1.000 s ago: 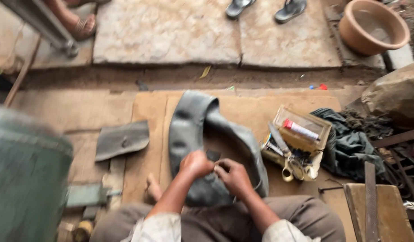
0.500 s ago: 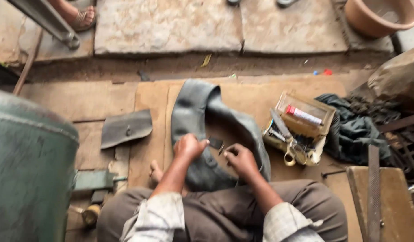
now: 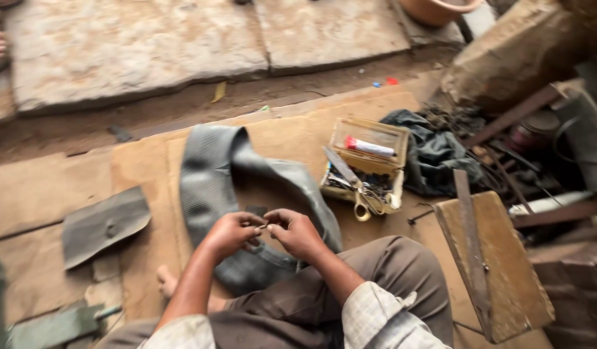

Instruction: The person is repairing a motorcycle inner tube by cutting a rubber patch from a larger sheet and applying it to the tube.

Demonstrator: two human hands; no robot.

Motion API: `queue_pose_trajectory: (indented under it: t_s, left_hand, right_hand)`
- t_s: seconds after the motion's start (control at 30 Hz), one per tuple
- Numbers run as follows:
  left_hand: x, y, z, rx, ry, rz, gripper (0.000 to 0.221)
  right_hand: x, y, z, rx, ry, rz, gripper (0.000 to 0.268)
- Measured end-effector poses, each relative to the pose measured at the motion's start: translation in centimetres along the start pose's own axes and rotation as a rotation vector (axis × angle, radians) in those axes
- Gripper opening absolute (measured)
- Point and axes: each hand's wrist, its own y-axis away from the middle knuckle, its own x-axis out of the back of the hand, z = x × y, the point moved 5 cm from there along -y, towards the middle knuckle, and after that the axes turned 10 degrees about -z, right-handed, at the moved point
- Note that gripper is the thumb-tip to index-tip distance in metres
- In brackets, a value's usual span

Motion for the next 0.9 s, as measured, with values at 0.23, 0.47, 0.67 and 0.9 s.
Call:
queue_pose_trajectory:
  t_s: [0.23,0.47,0.67,0.9]
  left_hand:
    - [1.1,1.6,2.7,0.104,-0.272,0.277,0.027]
    - [0.9,3.7,5.3,0.185,-0.686,0.451,0.028]
    - [1.2,3.7,5.0,0.220,-0.727,0.472,0.028]
    - [1.2,4.1,4.9,0.249,-0.727,0.465,0.028]
  right_hand:
    - [13.9,2.6,-6.1,0.107,0.446,0.231,0.028]
    - [23.7,2.3,-3.4,-0.566,0.532,0.419,0.035]
    - [22.3,-1.7,3.0,-0.473,0.799,0.238,0.058]
    - [23.7,-0.2,1.1,-0.408,0.826,0.438,0.038]
